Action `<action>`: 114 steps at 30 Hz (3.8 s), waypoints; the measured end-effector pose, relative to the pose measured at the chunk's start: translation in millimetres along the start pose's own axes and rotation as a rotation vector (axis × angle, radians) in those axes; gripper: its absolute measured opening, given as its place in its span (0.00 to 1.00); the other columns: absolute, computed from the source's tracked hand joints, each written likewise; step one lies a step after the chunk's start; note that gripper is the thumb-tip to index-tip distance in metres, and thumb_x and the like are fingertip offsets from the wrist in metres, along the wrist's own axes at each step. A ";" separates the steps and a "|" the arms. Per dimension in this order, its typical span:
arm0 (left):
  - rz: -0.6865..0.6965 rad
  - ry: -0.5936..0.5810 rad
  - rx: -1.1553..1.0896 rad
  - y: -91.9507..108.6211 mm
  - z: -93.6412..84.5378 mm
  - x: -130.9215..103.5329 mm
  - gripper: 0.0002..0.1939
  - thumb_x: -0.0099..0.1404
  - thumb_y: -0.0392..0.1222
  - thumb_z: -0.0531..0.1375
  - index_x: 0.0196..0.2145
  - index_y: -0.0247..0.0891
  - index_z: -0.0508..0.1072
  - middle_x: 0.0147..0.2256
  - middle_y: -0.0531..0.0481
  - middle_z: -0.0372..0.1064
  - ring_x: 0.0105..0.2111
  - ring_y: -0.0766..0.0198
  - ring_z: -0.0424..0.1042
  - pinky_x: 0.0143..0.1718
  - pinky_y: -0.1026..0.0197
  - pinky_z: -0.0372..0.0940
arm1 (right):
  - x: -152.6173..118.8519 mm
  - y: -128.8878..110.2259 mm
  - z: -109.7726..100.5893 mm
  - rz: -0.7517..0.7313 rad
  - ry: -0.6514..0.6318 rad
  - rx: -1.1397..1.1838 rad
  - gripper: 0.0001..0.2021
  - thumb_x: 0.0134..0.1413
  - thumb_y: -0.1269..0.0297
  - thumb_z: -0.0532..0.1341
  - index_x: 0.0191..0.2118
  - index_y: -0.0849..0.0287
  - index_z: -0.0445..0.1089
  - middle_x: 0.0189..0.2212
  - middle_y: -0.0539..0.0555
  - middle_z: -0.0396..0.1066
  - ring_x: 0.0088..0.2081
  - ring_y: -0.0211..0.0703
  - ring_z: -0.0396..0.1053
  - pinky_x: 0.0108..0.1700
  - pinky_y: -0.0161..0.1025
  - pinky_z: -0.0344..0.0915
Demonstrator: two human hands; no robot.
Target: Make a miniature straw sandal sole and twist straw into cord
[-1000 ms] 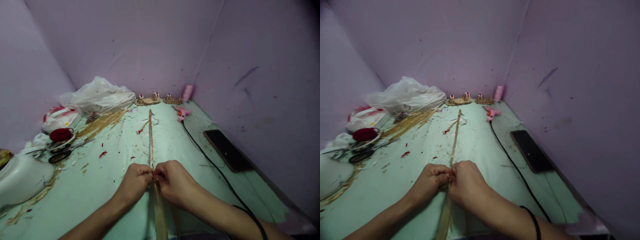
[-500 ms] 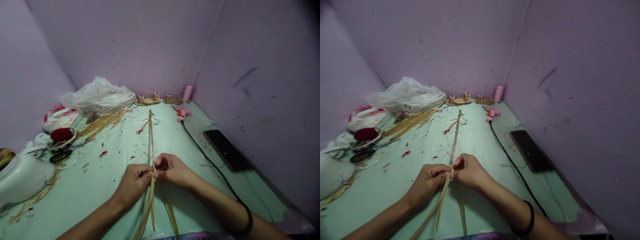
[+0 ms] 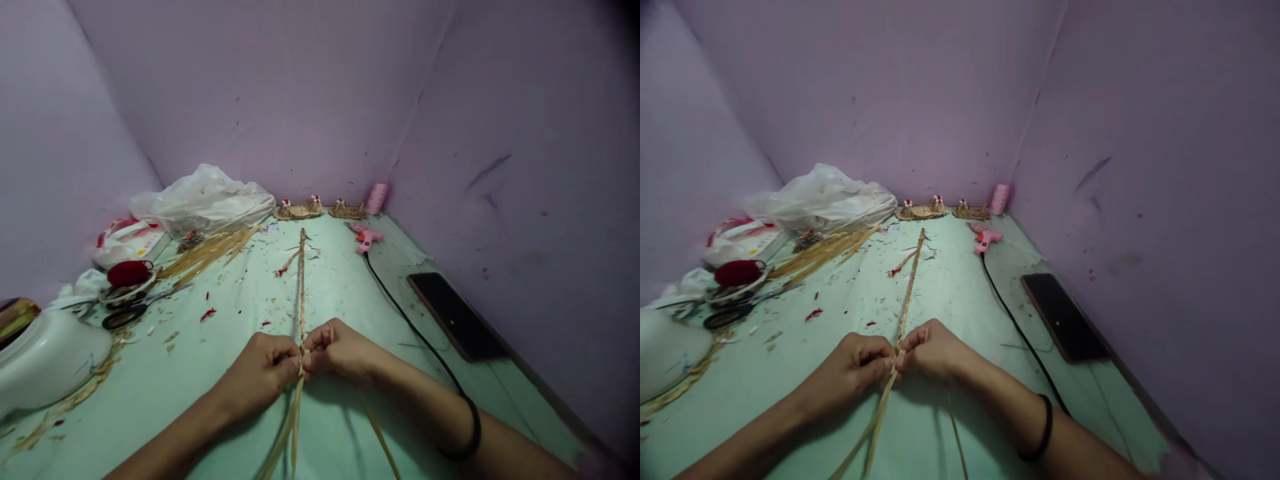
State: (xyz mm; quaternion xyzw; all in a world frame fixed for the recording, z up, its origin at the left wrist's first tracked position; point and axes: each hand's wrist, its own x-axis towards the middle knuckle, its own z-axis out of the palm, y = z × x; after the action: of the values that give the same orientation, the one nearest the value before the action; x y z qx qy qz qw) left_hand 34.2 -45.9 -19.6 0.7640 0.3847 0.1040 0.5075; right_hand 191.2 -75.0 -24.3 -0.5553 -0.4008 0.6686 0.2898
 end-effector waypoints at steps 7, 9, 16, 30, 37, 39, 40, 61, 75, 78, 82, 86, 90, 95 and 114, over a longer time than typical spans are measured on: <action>-0.196 0.060 0.282 13.2 -10.3 -1.3 0.09 0.49 0.37 0.50 0.17 0.34 0.67 0.16 0.55 0.55 0.19 0.70 0.54 0.20 0.67 0.47 | 6.1 10.9 11.4 -0.167 0.067 -0.081 0.03 0.31 0.74 0.56 0.15 0.64 0.64 0.11 0.46 0.58 0.15 0.28 0.51 0.18 0.31 0.45; -0.227 0.137 0.456 21.5 -2.0 -9.8 0.12 0.52 0.39 0.49 0.19 0.35 0.68 0.18 0.51 0.60 0.20 0.67 0.58 0.22 0.65 0.48 | 4.9 12.8 15.0 -0.209 0.079 -0.044 0.04 0.32 0.74 0.56 0.15 0.64 0.65 0.12 0.46 0.58 0.16 0.29 0.51 0.19 0.31 0.46; -0.267 0.207 0.775 39.4 22.4 -36.9 0.17 0.60 0.41 0.43 0.29 0.38 0.71 0.25 0.43 0.69 0.26 0.55 0.68 0.27 0.58 0.54 | -0.4 13.7 17.2 -0.297 0.003 0.138 0.05 0.34 0.70 0.59 0.18 0.66 0.70 0.16 0.52 0.66 0.21 0.34 0.60 0.28 0.35 0.56; -0.211 0.235 0.836 26.5 61.7 -29.4 0.20 0.54 0.27 0.44 0.40 0.27 0.71 0.32 0.31 0.71 0.28 0.49 0.71 0.27 0.54 0.61 | -4.9 20.1 23.0 -0.230 0.002 0.358 0.13 0.37 0.61 0.64 0.29 0.67 0.71 0.19 0.53 0.68 0.23 0.33 0.62 0.29 0.33 0.55; -0.076 0.477 0.314 31.2 24.6 -40.2 0.15 0.58 0.43 0.50 0.39 0.36 0.70 0.31 0.43 0.71 0.21 0.64 0.68 0.26 0.61 0.62 | -0.4 22.2 17.3 -0.282 0.006 0.197 0.12 0.41 0.60 0.62 0.20 0.66 0.67 0.15 0.48 0.61 0.18 0.29 0.52 0.22 0.31 0.46; -0.217 0.414 0.023 29.2 15.0 -31.8 0.21 0.57 0.44 0.52 0.48 0.34 0.63 0.34 0.45 0.70 0.16 0.70 0.64 0.19 0.64 0.60 | 0.0 21.2 16.2 -0.295 -0.036 0.175 0.14 0.41 0.59 0.61 0.17 0.65 0.65 0.15 0.49 0.61 0.19 0.29 0.53 0.23 0.31 0.47; -0.278 0.328 -0.111 27.2 12.7 -27.0 0.22 0.57 0.43 0.52 0.49 0.33 0.62 0.32 0.46 0.70 0.14 0.71 0.62 0.15 0.65 0.58 | -0.6 19.9 16.0 -0.305 -0.055 0.174 0.14 0.42 0.59 0.61 0.17 0.65 0.64 0.16 0.50 0.62 0.19 0.30 0.54 0.23 0.32 0.48; -0.329 0.236 -0.219 12.9 32.8 -27.7 0.13 0.56 0.44 0.52 0.19 0.34 0.65 0.14 0.54 0.64 0.10 0.74 0.53 0.12 0.69 0.47 | -13.4 10.4 15.3 -0.246 0.086 0.107 0.09 0.37 0.64 0.62 0.18 0.65 0.67 0.17 0.51 0.66 0.20 0.31 0.59 0.26 0.32 0.54; -0.322 0.213 -0.255 10.9 36.4 -30.9 0.12 0.55 0.39 0.50 0.16 0.36 0.59 0.09 0.58 0.55 0.08 0.74 0.53 0.10 0.71 0.48 | -10.3 17.1 14.4 -0.227 0.051 0.177 0.11 0.36 0.60 0.64 0.18 0.65 0.68 0.15 0.50 0.65 0.18 0.30 0.57 0.24 0.32 0.51; -0.339 0.162 -0.308 14.7 29.1 -29.5 0.10 0.56 0.41 0.52 0.20 0.35 0.63 0.07 0.59 0.53 0.07 0.74 0.52 0.08 0.72 0.46 | -12.5 13.7 12.6 -0.247 0.041 0.142 0.11 0.38 0.63 0.63 0.16 0.65 0.67 0.14 0.49 0.63 0.18 0.29 0.56 0.24 0.32 0.50; -0.347 0.056 -0.666 20.0 18.1 -22.2 0.10 0.58 0.41 0.52 0.29 0.31 0.67 0.11 0.56 0.59 0.08 0.73 0.55 0.07 0.73 0.48 | -16.2 7.4 10.6 -0.274 0.026 0.134 0.07 0.38 0.68 0.62 0.18 0.65 0.67 0.14 0.48 0.63 0.19 0.30 0.57 0.24 0.31 0.52; -0.363 -0.006 -0.968 14.8 10.9 -11.6 0.06 0.54 0.35 0.56 0.28 0.27 0.67 0.24 0.46 0.68 0.15 0.73 0.65 0.13 0.74 0.57 | -15.6 7.7 11.0 -0.278 0.043 0.099 0.05 0.39 0.69 0.60 0.19 0.65 0.67 0.15 0.49 0.64 0.19 0.31 0.59 0.25 0.32 0.53; -0.346 0.052 -0.984 10.3 11.5 -6.6 0.13 0.51 0.32 0.58 0.36 0.30 0.64 0.22 0.47 0.69 0.17 0.69 0.67 0.16 0.71 0.61 | -14.7 10.7 12.0 -0.309 0.057 0.043 0.07 0.41 0.69 0.58 0.18 0.64 0.65 0.16 0.50 0.64 0.20 0.33 0.60 0.26 0.33 0.55; -0.275 0.090 -0.880 11.1 19.9 -6.5 0.07 0.47 0.35 0.59 0.26 0.29 0.66 0.18 0.50 0.65 0.13 0.71 0.64 0.12 0.71 0.58 | -17.3 12.2 11.2 -0.377 0.022 -0.045 0.07 0.43 0.70 0.56 0.19 0.63 0.63 0.18 0.50 0.64 0.23 0.34 0.61 0.28 0.33 0.57; -0.173 0.088 -0.916 1.4 27.5 -4.7 0.08 0.47 0.38 0.61 0.24 0.31 0.65 0.16 0.53 0.64 0.11 0.73 0.61 0.09 0.73 0.55 | -18.1 11.7 11.8 -0.419 0.034 -0.088 0.08 0.45 0.70 0.54 0.21 0.63 0.66 0.17 0.49 0.64 0.22 0.33 0.60 0.27 0.32 0.56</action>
State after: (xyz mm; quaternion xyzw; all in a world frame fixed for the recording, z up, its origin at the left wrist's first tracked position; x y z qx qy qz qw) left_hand 46.8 -68.6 -30.1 0.4214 0.3826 0.2525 0.7825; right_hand 184.2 -98.6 -24.4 -0.4832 -0.5311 0.5661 0.4048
